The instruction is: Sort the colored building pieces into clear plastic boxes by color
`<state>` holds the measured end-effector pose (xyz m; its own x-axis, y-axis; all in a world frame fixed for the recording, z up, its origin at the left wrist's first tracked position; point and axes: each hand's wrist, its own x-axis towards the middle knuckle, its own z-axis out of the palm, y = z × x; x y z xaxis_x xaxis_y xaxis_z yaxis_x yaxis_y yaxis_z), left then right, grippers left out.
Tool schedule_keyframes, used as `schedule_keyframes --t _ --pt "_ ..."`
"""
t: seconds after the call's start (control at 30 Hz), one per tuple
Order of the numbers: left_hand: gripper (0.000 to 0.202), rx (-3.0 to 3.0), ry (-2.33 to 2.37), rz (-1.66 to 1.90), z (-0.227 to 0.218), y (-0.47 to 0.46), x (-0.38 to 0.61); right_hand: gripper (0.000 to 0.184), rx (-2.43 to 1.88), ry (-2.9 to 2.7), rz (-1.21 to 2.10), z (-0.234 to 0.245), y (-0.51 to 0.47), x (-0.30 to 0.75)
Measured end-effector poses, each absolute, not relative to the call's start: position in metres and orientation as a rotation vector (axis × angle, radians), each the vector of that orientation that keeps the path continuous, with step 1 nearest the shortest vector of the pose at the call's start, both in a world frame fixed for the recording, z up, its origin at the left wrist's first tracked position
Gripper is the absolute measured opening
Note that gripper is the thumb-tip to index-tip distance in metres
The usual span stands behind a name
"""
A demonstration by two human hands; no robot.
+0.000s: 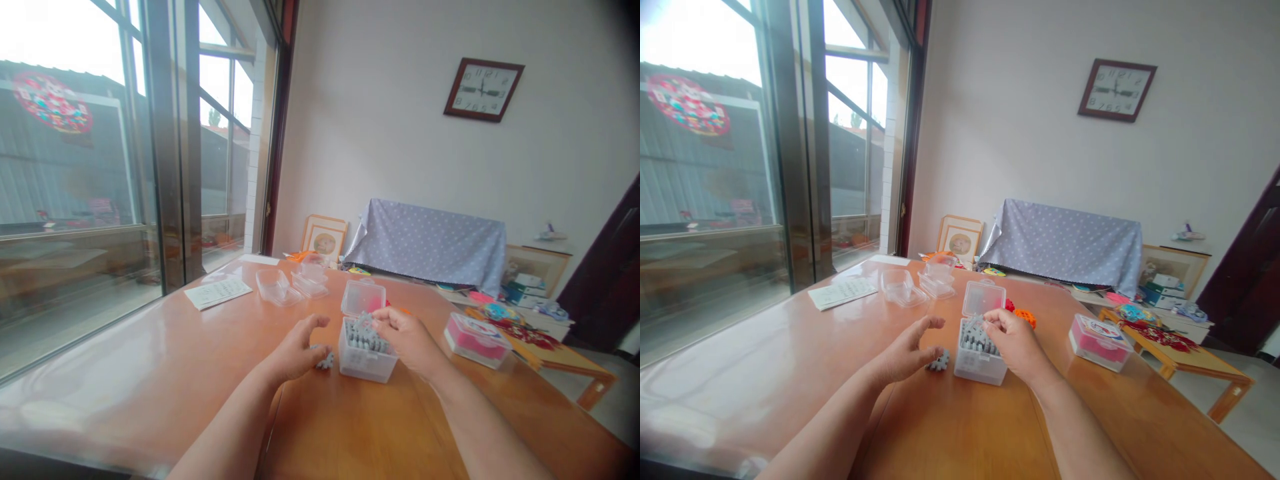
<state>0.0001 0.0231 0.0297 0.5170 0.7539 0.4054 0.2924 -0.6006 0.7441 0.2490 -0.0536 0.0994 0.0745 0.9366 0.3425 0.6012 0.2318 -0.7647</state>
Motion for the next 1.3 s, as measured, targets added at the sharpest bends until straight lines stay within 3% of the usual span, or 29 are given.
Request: schedule_keyframes --t 0.17,0.5,0.87,1.3 --pt "0.042 2.249 0.974 0.916 0.026 0.029 0.000 0.026 -1.563 -1.725 0.358 0.093 -0.055 0.289" --pt "0.043 2.319 1.075 0.774 0.024 0.030 0.001 0.019 -1.685 -1.933 0.222 0.080 -0.058 0.300" --pt "0.056 2.413 1.134 0.547 0.031 0.028 -0.002 0.030 -1.756 -2.107 0.094 0.083 -0.065 0.289" --pt "0.058 2.495 1.148 0.491 0.022 0.035 0.001 0.026 -1.876 -2.051 0.230 0.089 -0.073 0.283"
